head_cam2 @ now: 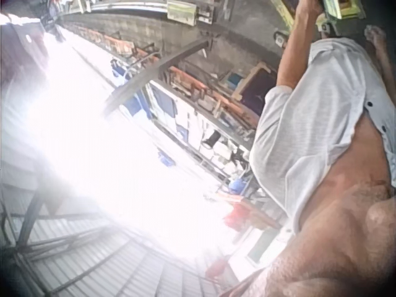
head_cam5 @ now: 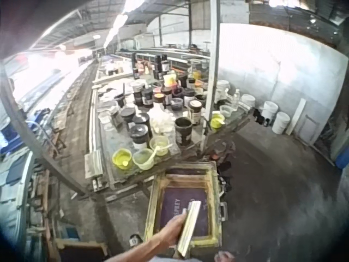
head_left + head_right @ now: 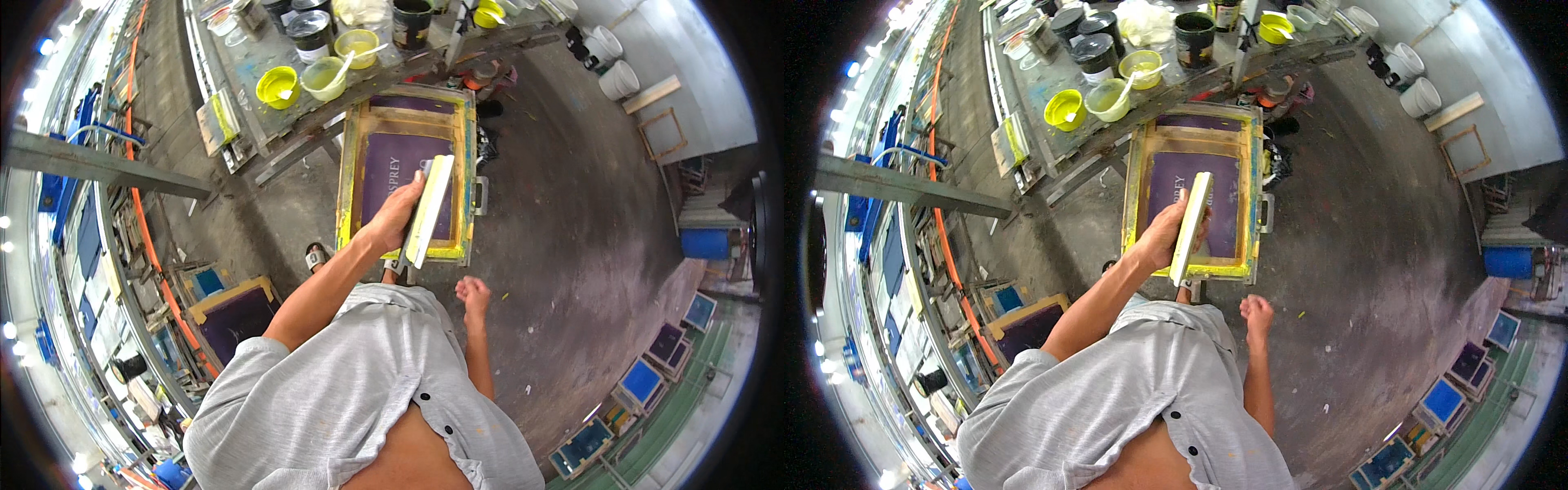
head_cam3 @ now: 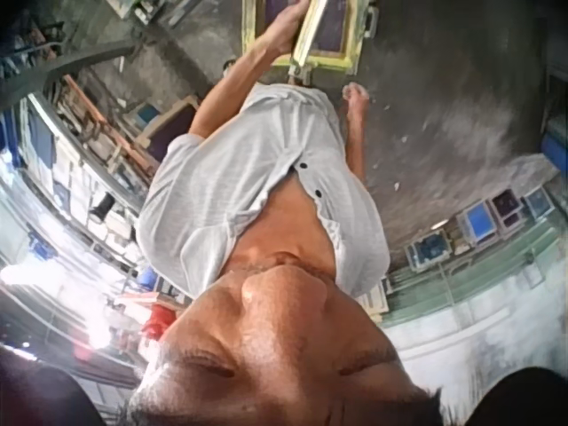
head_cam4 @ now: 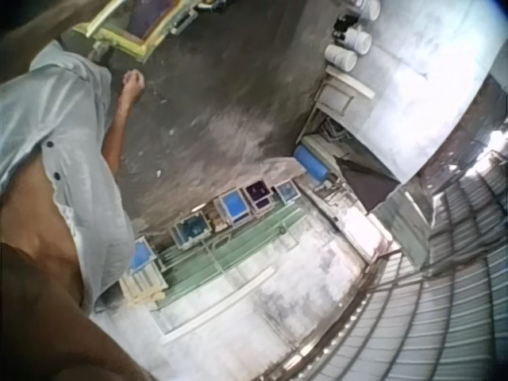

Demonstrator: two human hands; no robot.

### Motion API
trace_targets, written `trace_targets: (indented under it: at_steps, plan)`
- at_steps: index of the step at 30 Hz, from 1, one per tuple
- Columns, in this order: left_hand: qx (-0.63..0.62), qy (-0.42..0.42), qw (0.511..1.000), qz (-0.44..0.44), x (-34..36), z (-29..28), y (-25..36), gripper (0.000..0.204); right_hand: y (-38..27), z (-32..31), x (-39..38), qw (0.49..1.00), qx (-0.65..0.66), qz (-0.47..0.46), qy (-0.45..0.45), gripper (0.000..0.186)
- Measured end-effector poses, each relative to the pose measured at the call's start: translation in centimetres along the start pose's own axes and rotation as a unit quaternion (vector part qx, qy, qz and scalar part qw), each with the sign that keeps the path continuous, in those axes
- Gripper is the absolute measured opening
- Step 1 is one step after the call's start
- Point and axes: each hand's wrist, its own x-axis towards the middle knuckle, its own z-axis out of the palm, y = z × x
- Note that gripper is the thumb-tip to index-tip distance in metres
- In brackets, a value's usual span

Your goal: The person performs screen printing on a conveyor belt. They place a screen frame over a purple fabric piece, apply ink with a squeegee, and pull the ink across the mesh to transfer the design. The person repeats this process on multiple fabric pieces.

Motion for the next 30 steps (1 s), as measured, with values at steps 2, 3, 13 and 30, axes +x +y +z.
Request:
trace_targets:
  at_steps: [2,3,13,30]
  plan:
    - [0.022,-0.034,0.999,-0.003,-0.4,-0.5,-0.2,0.061,-10.1,3.6,-4.1,0.993,0.066,-0.078,-0.051,0.019]
    - [0.025,-0.033,0.999,-0.009,-0.5,-0.4,-0.4,0.061,-14.5,4.9,-6.3,0.982,0.098,-0.133,-0.093,0.021]
    - [0.032,-0.109,0.993,-0.005,-4.2,1.9,1.0,0.059,-29.2,10.8,-16.3,0.902,0.120,-0.241,-0.338,0.027]
    - [0.040,-0.079,0.996,0.011,-4.6,0.7,0.6,0.057,-28.3,12.2,-16.1,0.910,0.119,-0.221,-0.331,0.021]
